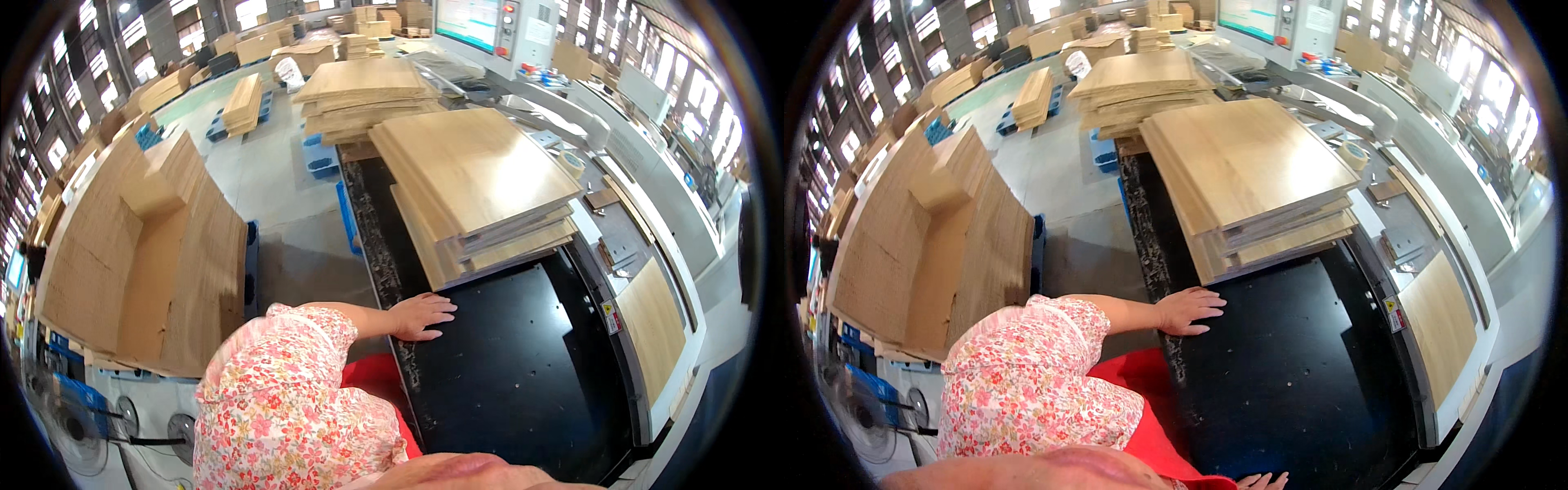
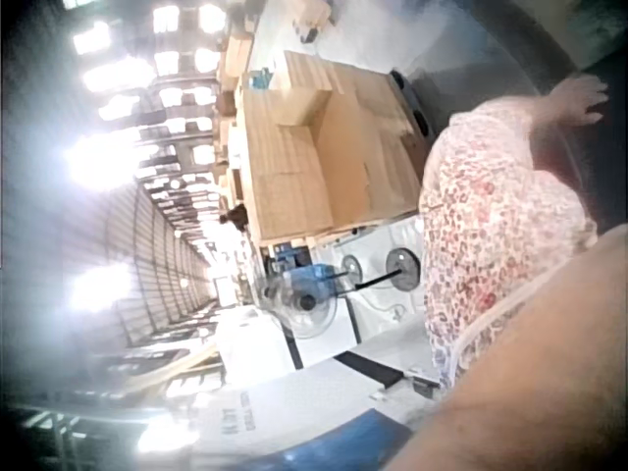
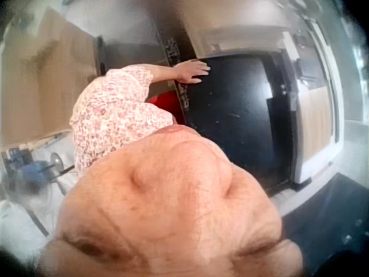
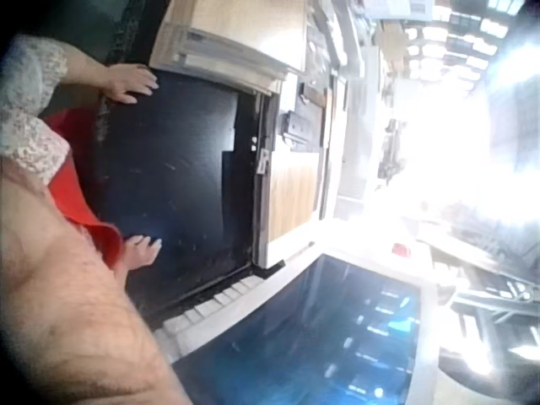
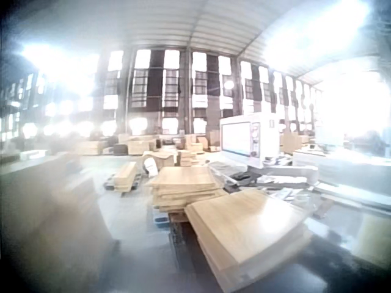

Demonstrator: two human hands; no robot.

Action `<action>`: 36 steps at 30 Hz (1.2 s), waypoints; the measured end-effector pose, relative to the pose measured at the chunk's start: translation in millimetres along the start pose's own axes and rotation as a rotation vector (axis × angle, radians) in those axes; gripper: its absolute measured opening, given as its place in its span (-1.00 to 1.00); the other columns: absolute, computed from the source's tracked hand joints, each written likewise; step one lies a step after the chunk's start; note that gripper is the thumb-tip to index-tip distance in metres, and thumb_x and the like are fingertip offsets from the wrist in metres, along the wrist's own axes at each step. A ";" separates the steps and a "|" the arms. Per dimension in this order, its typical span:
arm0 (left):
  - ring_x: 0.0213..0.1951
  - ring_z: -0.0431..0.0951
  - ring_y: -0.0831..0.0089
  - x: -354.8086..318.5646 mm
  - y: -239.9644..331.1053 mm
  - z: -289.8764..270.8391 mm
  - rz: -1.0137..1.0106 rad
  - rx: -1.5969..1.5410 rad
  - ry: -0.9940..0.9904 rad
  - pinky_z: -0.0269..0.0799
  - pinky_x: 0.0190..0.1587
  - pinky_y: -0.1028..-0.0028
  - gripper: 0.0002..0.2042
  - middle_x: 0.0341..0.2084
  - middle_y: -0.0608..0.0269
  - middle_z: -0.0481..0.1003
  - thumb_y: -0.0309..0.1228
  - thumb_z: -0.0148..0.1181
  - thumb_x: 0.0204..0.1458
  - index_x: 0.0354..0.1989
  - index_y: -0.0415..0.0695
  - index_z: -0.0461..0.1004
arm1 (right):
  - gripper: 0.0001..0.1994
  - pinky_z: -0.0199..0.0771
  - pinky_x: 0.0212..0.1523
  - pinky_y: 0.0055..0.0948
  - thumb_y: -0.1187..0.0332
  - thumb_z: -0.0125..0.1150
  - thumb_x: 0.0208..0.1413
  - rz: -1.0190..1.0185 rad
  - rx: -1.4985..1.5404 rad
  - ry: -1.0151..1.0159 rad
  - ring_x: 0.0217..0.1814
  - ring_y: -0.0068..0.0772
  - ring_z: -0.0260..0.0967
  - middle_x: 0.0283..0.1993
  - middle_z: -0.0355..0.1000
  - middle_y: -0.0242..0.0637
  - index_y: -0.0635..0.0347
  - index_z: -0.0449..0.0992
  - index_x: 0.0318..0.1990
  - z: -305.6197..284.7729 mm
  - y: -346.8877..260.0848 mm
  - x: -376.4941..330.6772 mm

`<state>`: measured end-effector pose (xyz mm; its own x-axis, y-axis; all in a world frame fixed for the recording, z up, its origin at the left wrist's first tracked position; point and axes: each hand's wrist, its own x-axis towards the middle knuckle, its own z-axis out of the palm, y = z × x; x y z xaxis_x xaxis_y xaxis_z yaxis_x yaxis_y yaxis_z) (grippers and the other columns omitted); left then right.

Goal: The person picks up wood panels from a pallet, moves them to a work table, and later moves other wood panels onto a different pallet.

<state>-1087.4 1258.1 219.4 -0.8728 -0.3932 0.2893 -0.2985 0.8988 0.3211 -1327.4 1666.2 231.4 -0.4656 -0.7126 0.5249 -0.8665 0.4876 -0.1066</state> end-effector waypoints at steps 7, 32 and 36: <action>0.15 0.29 0.17 -7.7 -6.0 15.8 0.032 0.007 0.207 0.19 0.19 0.22 -0.65 0.05 0.11 0.37 -0.20 0.13 0.02 -0.08 -0.14 0.45 | -0.78 0.40 -0.01 -0.06 0.36 0.06 0.02 0.199 0.351 0.162 -0.05 0.12 0.39 -0.10 0.44 0.13 0.37 0.52 -0.34 82.6 60.2 -52.8; -0.19 0.46 0.35 -118.0 215.5 -169.4 0.962 -1.642 0.284 0.40 -0.09 0.49 -0.83 -0.16 0.07 0.36 -0.48 0.13 0.01 -0.22 -0.22 0.53 | -0.67 0.37 0.03 -0.20 0.30 -0.04 0.18 0.010 -0.083 0.074 -0.04 -0.02 0.40 -0.09 0.45 0.04 0.44 0.51 -0.17 50.0 33.6 -33.7; -0.20 0.44 0.37 -114.0 256.1 -183.2 1.215 -1.783 0.211 0.39 -0.19 0.50 -0.75 -0.18 0.09 0.38 -0.55 0.14 -0.10 -0.20 -0.27 0.54 | -0.69 0.42 -0.13 -0.10 0.31 -0.01 0.11 0.022 -0.081 0.044 -0.22 0.06 0.42 -0.27 0.48 0.06 0.44 0.54 -0.32 52.4 38.5 -41.4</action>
<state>-993.5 1497.6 433.9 -0.2230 -0.0457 0.9738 0.9069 -0.3761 0.1900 -1351.0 1688.0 161.4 -0.4740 -0.6794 0.5602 -0.8382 0.5431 -0.0505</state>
